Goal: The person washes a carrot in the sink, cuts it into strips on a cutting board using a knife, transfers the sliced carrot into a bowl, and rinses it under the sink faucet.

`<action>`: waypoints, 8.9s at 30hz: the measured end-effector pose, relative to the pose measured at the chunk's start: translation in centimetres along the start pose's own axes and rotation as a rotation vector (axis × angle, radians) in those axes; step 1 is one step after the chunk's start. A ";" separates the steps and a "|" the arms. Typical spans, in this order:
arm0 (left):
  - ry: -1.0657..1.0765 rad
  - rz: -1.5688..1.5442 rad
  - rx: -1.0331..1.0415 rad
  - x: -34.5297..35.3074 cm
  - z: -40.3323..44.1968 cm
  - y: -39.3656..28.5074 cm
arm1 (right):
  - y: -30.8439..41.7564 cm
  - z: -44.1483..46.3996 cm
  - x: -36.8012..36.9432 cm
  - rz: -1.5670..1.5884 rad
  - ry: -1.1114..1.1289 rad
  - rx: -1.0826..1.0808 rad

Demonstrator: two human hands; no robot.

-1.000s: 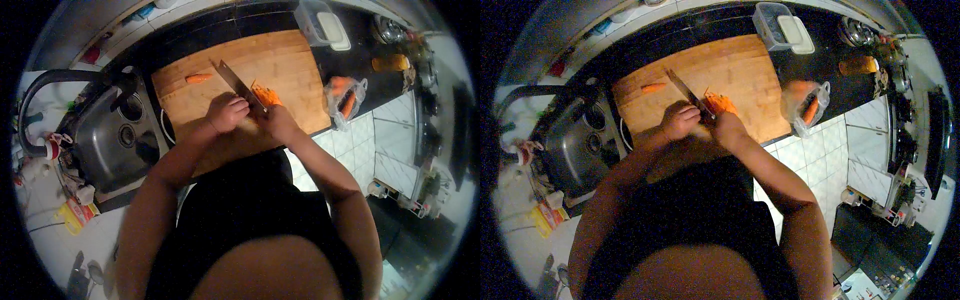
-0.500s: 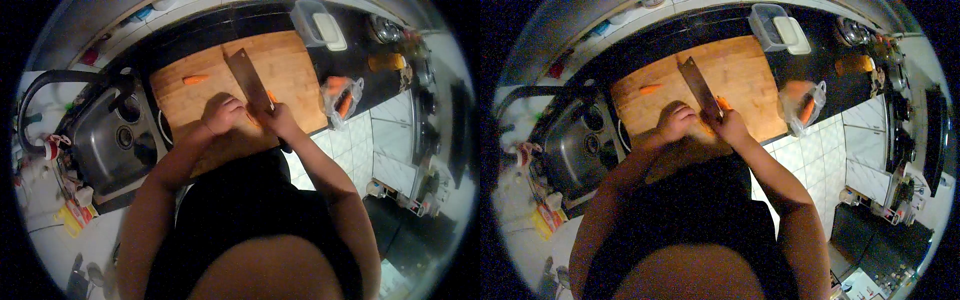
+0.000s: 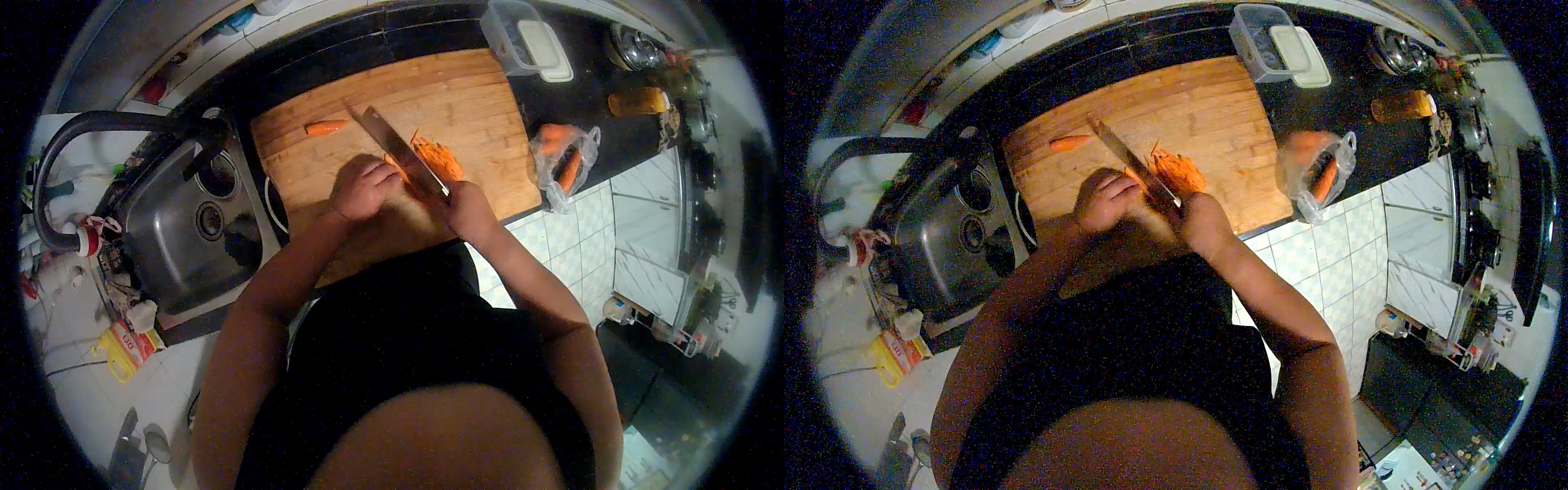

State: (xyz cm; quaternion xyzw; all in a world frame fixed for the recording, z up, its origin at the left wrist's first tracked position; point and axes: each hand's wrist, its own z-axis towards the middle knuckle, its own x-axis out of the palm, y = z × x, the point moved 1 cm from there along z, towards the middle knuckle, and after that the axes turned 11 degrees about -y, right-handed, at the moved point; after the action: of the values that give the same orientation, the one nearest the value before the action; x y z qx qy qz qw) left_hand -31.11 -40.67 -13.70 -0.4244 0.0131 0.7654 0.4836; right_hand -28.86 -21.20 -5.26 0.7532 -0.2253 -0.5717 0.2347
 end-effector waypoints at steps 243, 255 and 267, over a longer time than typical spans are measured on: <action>0.076 -0.162 0.040 -1.1 -1.2 2.4 | -2.0 3.0 5.6 0.021 0.017 0.004; 0.016 -0.022 0.073 -2.1 -0.2 1.8 | 0.5 2.2 1.6 0.004 0.070 -0.005; 0.036 -0.129 -0.084 -0.4 -1.4 2.6 | -0.5 2.0 1.0 0.137 -0.156 -0.048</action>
State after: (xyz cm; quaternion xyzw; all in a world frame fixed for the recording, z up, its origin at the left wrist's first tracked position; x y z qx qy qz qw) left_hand -32.09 -42.92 -15.29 -0.4579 -0.0376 0.7249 0.5133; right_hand -30.54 -21.64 -6.76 0.6834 -0.2800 -0.6165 0.2731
